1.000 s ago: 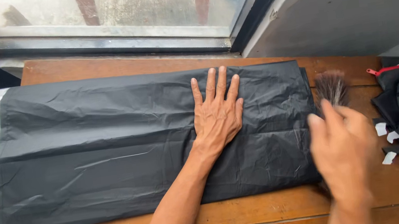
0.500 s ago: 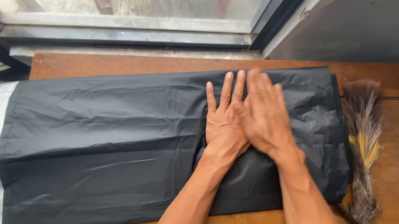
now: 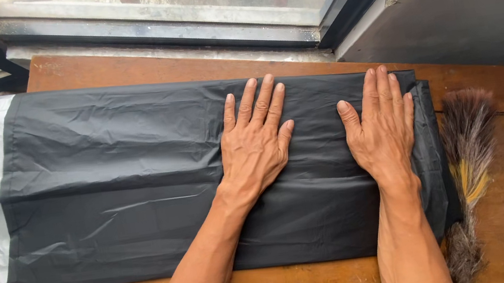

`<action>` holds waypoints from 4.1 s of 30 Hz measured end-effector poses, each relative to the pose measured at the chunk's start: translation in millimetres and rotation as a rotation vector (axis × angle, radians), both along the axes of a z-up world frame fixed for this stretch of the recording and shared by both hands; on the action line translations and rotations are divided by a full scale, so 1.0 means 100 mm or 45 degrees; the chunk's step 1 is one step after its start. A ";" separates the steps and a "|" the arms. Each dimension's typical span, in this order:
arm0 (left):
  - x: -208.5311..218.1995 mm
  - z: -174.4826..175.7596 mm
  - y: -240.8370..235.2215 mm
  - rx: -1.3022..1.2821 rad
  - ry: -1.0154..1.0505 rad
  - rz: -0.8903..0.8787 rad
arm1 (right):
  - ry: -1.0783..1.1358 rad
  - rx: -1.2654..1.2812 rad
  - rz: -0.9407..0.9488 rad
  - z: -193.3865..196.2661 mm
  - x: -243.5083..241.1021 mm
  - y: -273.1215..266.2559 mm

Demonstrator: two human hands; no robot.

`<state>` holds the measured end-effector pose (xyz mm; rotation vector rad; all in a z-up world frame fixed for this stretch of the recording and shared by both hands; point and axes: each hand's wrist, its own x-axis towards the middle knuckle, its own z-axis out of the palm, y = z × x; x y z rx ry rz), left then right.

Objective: The person uses a feather duster to clean a black fabric item on a wooden table. They repeatedly brush the surface, fold the fabric, and smooth it with their hands. The task involves cleaning both sides of the fabric and folding it into a compact shape.

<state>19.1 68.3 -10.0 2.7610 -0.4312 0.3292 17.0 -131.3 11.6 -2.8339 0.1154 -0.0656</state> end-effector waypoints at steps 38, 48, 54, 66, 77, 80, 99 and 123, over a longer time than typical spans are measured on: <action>-0.02 -0.03 0.48 -0.003 -0.020 0.003 | -0.349 0.012 0.358 -0.14 -0.20 1.21; -0.02 0.02 0.53 -0.073 -0.010 0.006 | -0.160 -0.197 0.151 -0.04 -0.10 0.27; -0.03 0.07 0.54 0.060 -0.187 -0.005 | 0.082 -0.110 -0.060 0.23 -0.12 0.78; 0.00 -0.07 0.50 -0.084 -0.087 0.044 | -0.159 -0.040 0.317 -0.04 -0.21 1.24; 0.02 -0.21 0.56 -0.017 -0.066 -0.043 | -0.021 0.212 0.250 -0.07 -0.17 1.53; 0.02 -0.23 0.57 -0.110 -0.077 -0.021 | -0.019 0.197 0.250 -0.05 -0.18 1.55; 0.15 -0.35 1.17 -0.144 -0.254 0.194 | 0.082 0.117 0.163 -0.03 -0.08 2.33; 0.15 -0.06 2.42 0.041 -0.110 0.263 | -0.001 0.046 0.460 -0.04 0.02 2.97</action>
